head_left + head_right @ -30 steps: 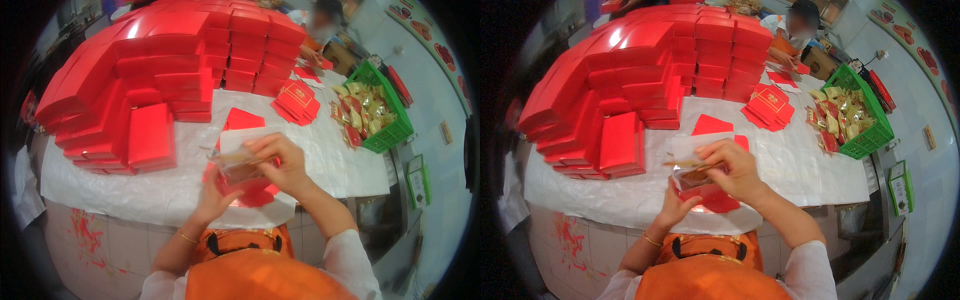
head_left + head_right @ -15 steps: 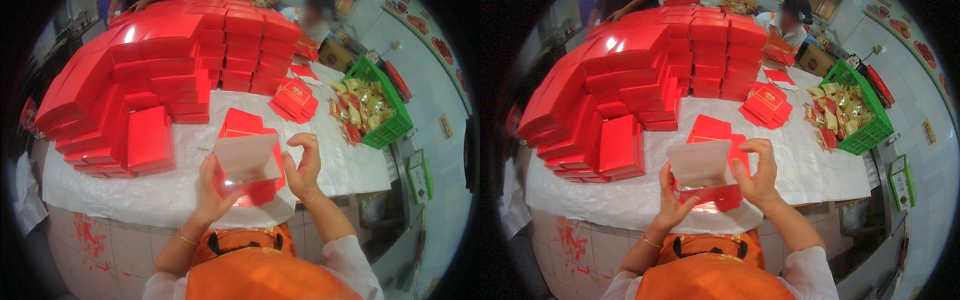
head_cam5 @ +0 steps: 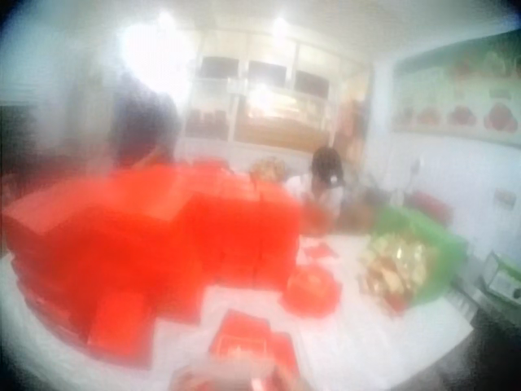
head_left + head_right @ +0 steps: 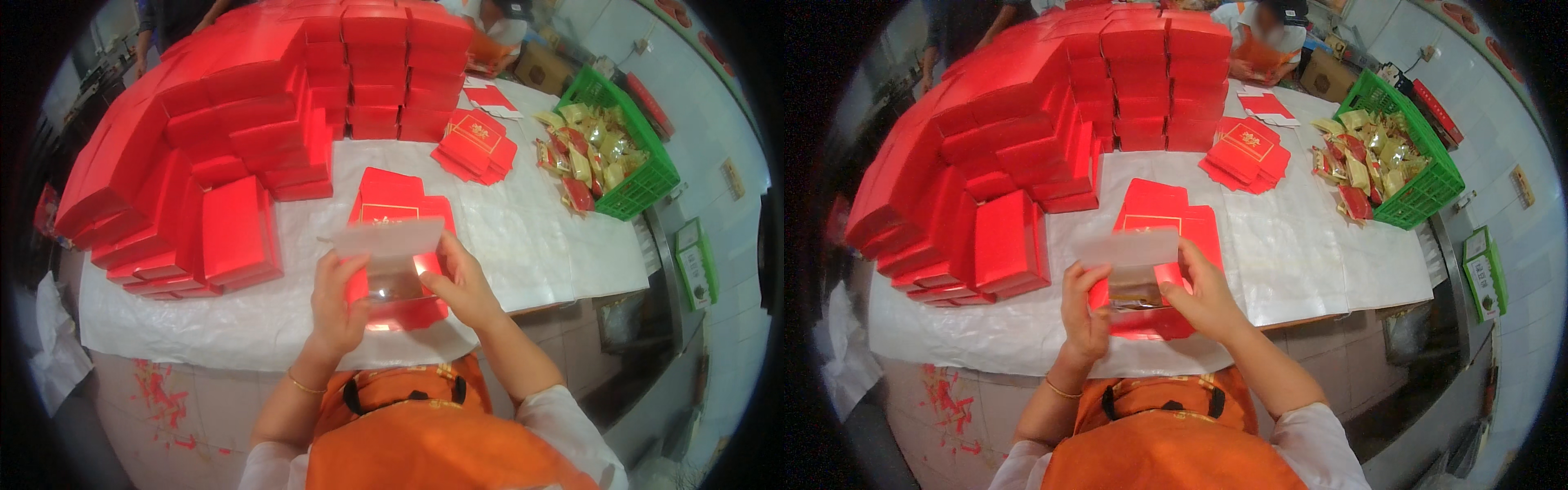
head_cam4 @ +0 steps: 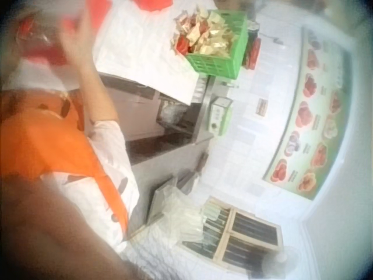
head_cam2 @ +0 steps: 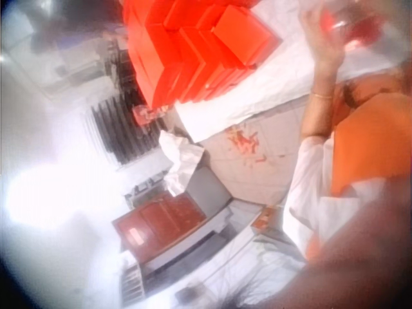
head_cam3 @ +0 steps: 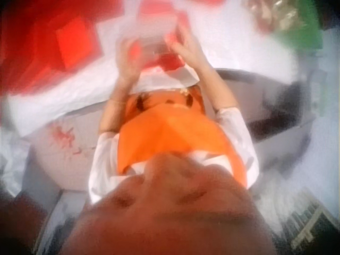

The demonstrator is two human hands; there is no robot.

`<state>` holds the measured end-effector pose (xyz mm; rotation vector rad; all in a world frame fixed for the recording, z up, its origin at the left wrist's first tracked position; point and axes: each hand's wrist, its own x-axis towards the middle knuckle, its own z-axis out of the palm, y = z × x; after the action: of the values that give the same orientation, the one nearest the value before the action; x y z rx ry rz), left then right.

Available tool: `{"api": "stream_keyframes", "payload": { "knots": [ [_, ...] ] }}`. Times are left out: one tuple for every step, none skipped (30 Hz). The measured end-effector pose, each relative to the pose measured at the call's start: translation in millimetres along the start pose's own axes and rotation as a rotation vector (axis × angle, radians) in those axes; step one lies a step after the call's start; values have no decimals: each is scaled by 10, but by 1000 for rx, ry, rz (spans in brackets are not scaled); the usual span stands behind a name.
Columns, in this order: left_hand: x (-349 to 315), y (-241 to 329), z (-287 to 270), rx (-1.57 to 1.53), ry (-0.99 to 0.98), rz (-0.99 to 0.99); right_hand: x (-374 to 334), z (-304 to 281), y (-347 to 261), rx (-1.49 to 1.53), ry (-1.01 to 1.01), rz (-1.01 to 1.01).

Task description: The person folds red cardboard boxes by hand, inserts gold-wrapped packets into the boxes, and stacks the completed boxes on a large work table.

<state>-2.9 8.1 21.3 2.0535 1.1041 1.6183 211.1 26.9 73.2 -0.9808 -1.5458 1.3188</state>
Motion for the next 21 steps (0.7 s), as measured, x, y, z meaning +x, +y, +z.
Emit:
{"api": "stream_keyframes", "payload": {
  "knots": [
    [-47, -37, 1, -7, 5, -8, 2, 14, 24, 1, 2, 28],
    [-59, -43, 10, -20, 11, -12, 7, 13, 42, -3, 9, 53],
    [-65, -35, 22, -36, 23, -28, 10, 16, 65, -6, 15, 79],
    [-66, -15, 40, -52, 35, -45, 12, 24, 100, 8, 49, 49],
    [-67, 6, 56, -65, 48, -64, 21, 38, 149, 23, 80, 21],
    [-55, 34, 69, -101, 53, -112, 28, 51, 175, 39, 110, -7],
    [-31, 66, 85, -137, 58, -160, 29, 55, 174, 83, 145, 18],
    [-11, 91, 99, -170, 66, -207, 41, 70, 138, 127, 176, 40],
    [-4, 106, 127, -201, 102, -251, 49, 87, 122, 172, 207, 62],
    [-2, 120, 162, -232, 138, -295, 58, 109, 162, 218, 215, 32],
    [7, 133, 210, -267, 173, -337, 73, 130, 211, 260, 227, 1],
    [15, 144, 264, -321, 264, -366, 82, 151, 237, 303, 238, -30],
    [22, 152, 317, -373, 355, -394, 84, 159, 240, 286, 231, -80],
    [29, 147, 346, -425, 446, -423, 103, 171, 204, 269, 224, -128],
    [48, 134, 343, -451, 436, -378, 117, 179, 189, 252, 217, -177],
    [70, 120, 331, -476, 426, -333, 125, 186, 208, 239, 213, -204],
    [93, 111, 311, -500, 415, -283, 143, 191, 226, 226, 210, -237],
    [76, 90, 301, -454, 383, -266, 154, 193, 250, 212, 207, -269],
    [34, 54, 303, -408, 351, -250, 160, 184, 294, 182, 204, -306],
    [14, 22, 287, -357, 314, -227, 176, 185, 341, 157, 205, -349],
    [5, -5, 284, -288, 296, -127, 186, 182, 373, 132, 206, -392]
  ]
}}
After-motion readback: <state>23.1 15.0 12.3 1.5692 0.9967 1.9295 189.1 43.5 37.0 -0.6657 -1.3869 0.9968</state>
